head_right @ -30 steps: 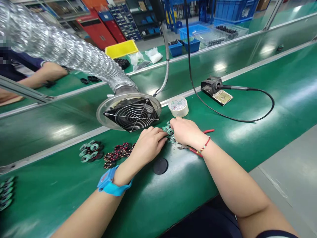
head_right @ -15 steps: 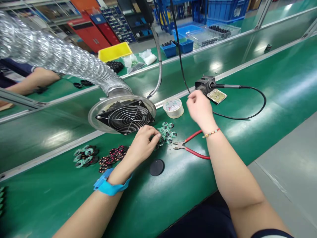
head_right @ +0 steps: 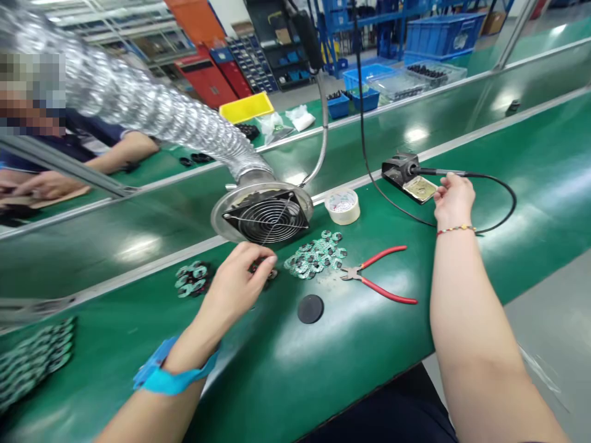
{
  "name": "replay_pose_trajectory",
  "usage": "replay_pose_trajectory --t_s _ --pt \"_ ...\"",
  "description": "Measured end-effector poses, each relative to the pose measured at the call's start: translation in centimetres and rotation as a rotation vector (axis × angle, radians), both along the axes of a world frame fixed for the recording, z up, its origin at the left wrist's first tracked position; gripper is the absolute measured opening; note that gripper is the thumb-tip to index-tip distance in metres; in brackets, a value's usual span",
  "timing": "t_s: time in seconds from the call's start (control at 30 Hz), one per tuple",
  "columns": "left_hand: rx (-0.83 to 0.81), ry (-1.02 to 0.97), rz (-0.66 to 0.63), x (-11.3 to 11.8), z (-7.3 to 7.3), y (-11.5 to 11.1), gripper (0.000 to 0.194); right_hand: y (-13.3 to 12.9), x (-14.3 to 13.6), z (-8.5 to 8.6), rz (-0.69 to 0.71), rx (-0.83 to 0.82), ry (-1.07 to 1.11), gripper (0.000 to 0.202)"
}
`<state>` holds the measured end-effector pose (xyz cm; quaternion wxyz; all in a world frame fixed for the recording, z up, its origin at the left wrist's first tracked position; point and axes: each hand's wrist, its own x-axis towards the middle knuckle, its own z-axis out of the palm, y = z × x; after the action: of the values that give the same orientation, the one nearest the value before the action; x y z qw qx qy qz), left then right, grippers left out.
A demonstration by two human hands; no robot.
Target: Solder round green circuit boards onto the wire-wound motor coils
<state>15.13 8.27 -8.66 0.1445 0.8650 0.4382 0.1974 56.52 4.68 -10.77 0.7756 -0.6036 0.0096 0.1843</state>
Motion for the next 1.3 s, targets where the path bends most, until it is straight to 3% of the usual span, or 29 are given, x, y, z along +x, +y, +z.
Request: replay_pose_trajectory --t_s 0.17,0.27,0.37,0.5,0.57,0.67,0.7,0.77,0.83,0.9,0.97,1.03,1.1,1.2,1.3 --pt "-0.02 -0.009 0.174 -8.1 0.5 -0.4 0.023 0.7 0.1 -0.7 0.194 0.063 0.014 0.017" --pt "-0.035 -0.01 0.156 -10.6 -0.6 -1.4 0.021 0.9 -0.3 -0.8 0.245 0.039 0.033 0.018" --pt "-0.007 -0.003 0.047 -10.1 -2.0 -2.5 0.017 0.8 -0.3 -0.3 0.19 -0.007 0.046 0.023" --pt "0.008 0.079 -0.018 -7.3 -3.0 -2.5 0.018 0.1 -1.1 1.7 -0.023 -0.024 -0.034 0.011" --pt "0.008 0.099 -0.018 -6.2 -3.2 -2.1 0.017 -0.8 -2.8 2.9 -0.105 0.02 -0.156 0.031" --pt "0.004 0.117 0.002 -5.3 -3.3 -1.6 0.008 -2.7 -7.3 4.0 -0.073 0.115 -0.377 0.021" --pt "-0.002 0.118 0.008 -5.2 -3.4 -1.5 0.005 -3.5 -9.2 4.1 -0.002 0.136 -0.465 0.021" --pt "-0.023 0.108 0.013 -5.0 -3.4 -1.6 0.004 -5.2 -13.2 3.8 0.286 0.13 -0.743 0.035" --pt "-0.058 0.089 -0.003 -4.9 -3.2 -1.9 0.003 -6.6 -16.8 3.0 0.564 0.06 -0.856 0.036" --pt "-0.101 0.065 -0.044 -4.6 -2.7 -2.7 0.001 -7.6 -19.7 2.2 0.981 -0.063 -0.959 0.023" --pt "-0.156 0.006 -0.125 -4.3 -1.8 -3.7 0.002 -8.0 -21.8 1.8 1.276 -0.141 -1.14 0.024" --pt "-0.217 -0.108 -0.245 -3.9 -0.8 -4.9 0.002 -8.1 -23.1 1.9 1.494 -0.202 -1.149 0.042" --pt "-0.228 -0.182 -0.339 -3.6 0.1 -6.0 0.005 -8.0 -23.7 2.4 1.698 -0.127 -0.975 0.049" --pt "-0.152 -0.236 -0.388 -3.5 0.8 -7.2 0.009 -7.9 -23.8 3.1 1.827 0.026 -0.714 0.045" --pt "-0.061 -0.273 -0.362 -3.4 0.5 -7.7 0.013 -8.2 -23.7 3.1 1.782 -0.001 -0.775 0.048"
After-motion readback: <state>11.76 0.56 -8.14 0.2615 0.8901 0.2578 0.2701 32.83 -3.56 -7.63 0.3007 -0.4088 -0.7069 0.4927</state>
